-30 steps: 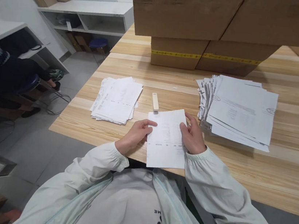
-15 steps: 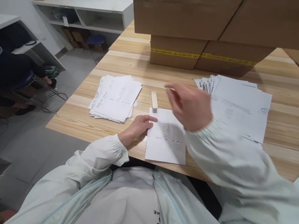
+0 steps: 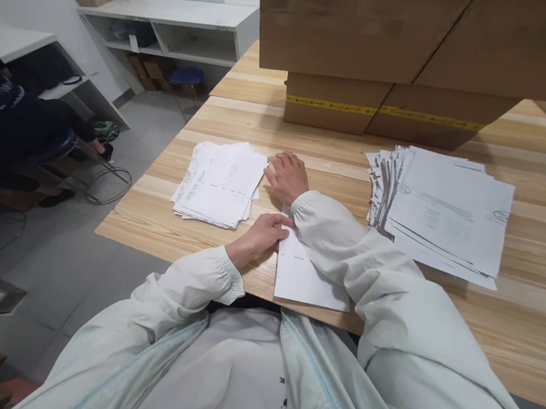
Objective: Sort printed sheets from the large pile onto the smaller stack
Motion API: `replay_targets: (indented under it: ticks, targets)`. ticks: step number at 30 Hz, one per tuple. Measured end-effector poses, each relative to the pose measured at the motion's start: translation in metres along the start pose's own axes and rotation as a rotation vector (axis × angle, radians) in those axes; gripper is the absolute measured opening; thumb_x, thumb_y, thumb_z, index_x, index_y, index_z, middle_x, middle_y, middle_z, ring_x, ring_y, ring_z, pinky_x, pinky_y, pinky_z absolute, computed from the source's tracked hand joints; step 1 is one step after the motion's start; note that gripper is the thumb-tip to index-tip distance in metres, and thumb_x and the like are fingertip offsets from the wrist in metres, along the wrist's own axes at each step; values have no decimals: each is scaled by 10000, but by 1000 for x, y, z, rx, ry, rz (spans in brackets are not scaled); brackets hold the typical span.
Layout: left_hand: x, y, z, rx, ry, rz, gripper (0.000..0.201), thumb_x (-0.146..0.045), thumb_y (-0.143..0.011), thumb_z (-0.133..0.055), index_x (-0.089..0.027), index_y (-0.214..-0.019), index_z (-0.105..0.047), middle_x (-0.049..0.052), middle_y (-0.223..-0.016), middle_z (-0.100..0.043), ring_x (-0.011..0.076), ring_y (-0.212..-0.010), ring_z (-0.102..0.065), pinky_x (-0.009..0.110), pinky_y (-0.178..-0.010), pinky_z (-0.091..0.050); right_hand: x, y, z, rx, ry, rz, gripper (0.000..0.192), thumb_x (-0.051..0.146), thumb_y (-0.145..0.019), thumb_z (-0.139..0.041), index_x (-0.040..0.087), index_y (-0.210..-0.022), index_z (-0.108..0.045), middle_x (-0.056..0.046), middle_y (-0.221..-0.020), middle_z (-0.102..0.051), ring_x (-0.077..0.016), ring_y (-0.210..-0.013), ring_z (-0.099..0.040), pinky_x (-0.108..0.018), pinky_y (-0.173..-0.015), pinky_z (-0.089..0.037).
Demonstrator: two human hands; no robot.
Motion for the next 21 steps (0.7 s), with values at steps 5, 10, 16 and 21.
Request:
replay_targets:
  ticks: [5, 10, 16, 21]
  targets:
    - [5, 43, 23, 29, 16, -25, 249, -1, -734, -532, -102, -921, -663, -76, -515, -436, 53, -423, -425, 173, -430, -327, 9, 25, 66, -128, -66, 49, 470, 389, -956, -484, 131, -1339, -572, -169, -1363, -599, -332, -1301, -490, -531, -1127, -345]
    - [-4, 109, 82, -128, 27, -344, 169, -234, -810, -650, -148, -955, -669, -24, -674, -577, 72, -530, -501, 177, -475, -385, 7, 152, 132, -208, -363, -307, 420, 487, -919, -591, 236, -1252, -639, -112, -1154, -718, -275, -1047, -675, -478, -971, -513]
    - [-35, 127, 63, -179, -86, -679, 147, -285, -872, -643, -172, -949, -698, 12, -753, -650, 79, -591, -532, 187, -532, -434, 41, 235, 83, 72, -1044, -713, 489, 634, -796, -683, 228, -1067, -685, -82, -914, -757, -239, -773, -708, -370, -652, -586]
    - [-50, 107, 47, -45, -134, -686, 251, -326, -943, -531, -180, -1113, -645, 51, -942, -701, 125, -719, -683, 265, -686, -574, -45, 235, 153, -397, -419, -951, 476, 674, -737, -710, 204, -779, -646, -93, -754, -667, -176, -593, -523, -342, -496, -396]
Point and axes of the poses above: each hand's wrist, its own y-axis away from the middle knuckle, its own z-axis out of the back of the hand, x = y × z, the point moved 7 cm from there along -y, towards the middle knuckle
